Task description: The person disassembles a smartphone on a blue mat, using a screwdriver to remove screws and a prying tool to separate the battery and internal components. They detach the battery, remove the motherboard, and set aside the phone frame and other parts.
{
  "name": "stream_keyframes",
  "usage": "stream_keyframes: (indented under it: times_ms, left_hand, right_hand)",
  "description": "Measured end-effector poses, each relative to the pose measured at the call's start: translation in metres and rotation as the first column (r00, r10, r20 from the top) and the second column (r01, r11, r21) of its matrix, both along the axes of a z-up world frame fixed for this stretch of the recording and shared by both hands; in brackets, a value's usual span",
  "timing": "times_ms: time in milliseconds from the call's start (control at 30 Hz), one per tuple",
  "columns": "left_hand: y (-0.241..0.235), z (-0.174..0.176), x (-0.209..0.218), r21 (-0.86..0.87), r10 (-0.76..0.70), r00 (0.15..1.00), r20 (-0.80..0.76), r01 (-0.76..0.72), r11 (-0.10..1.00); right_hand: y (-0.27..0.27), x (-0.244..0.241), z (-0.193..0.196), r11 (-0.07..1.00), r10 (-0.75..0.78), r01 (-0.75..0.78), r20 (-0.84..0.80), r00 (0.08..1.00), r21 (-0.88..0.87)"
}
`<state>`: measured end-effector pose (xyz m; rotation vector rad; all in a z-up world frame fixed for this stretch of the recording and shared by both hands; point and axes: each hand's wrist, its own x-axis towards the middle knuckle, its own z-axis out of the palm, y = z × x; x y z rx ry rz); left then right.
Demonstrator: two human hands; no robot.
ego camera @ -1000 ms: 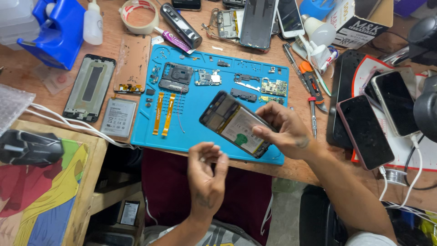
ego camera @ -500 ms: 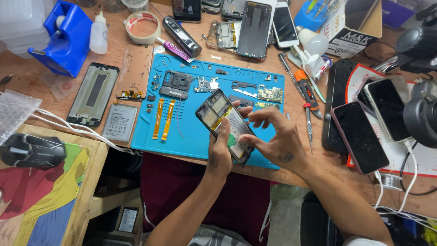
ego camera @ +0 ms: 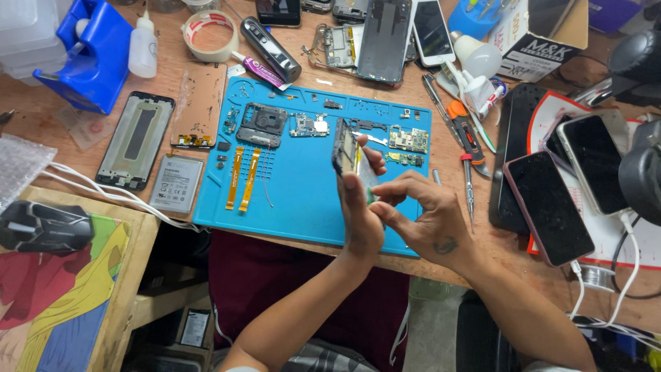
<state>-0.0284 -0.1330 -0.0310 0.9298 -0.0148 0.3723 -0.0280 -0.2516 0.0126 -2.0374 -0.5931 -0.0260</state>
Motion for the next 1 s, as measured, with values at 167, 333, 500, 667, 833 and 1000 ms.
stream_keyframes:
  times_ms: [167, 333, 500, 667, 833, 1000]
  left_hand:
    - [-0.007, 0.016, 0.005, 0.167, 0.059, 0.997, 0.043, -0.065, 0.984]
    - [-0.002, 0.019, 0.006, 0.191, -0.003, 0.999, 0.041, -0.005, 0.982]
    - [0.001, 0.019, 0.006, 0.212, 0.005, 1.000, 0.002, -0.005, 0.977]
    - [0.005, 0.021, 0.000, 0.308, 0.028, 1.000, -0.006, -0.025, 0.951]
    - [0.008, 0.025, -0.001, 0.324, -0.006, 0.999, -0.037, 0.017, 0.946]
    - [0.011, 0.028, -0.002, 0.266, -0.050, 0.998, -0.042, 0.059, 0.962]
  right_hand:
    - [-0.009, 0.009, -0.009, 0.969, 0.112, -0.051, -0.246, 0.963, 0.241]
    - [-0.014, 0.007, -0.016, 0.937, 0.192, -0.095, -0.269, 0.944, 0.335]
    - [-0.012, 0.007, -0.013, 0.917, 0.206, -0.073, -0.310, 0.928, 0.391]
    - [-0.013, 0.014, -0.012, 0.877, 0.310, -0.072, -0.446, 0.839, 0.475]
    - [-0.015, 0.015, -0.016, 0.845, 0.399, -0.144, -0.429, 0.810, 0.514]
    - [-0.016, 0.015, -0.022, 0.855, 0.406, -0.188, -0.398, 0.822, 0.483]
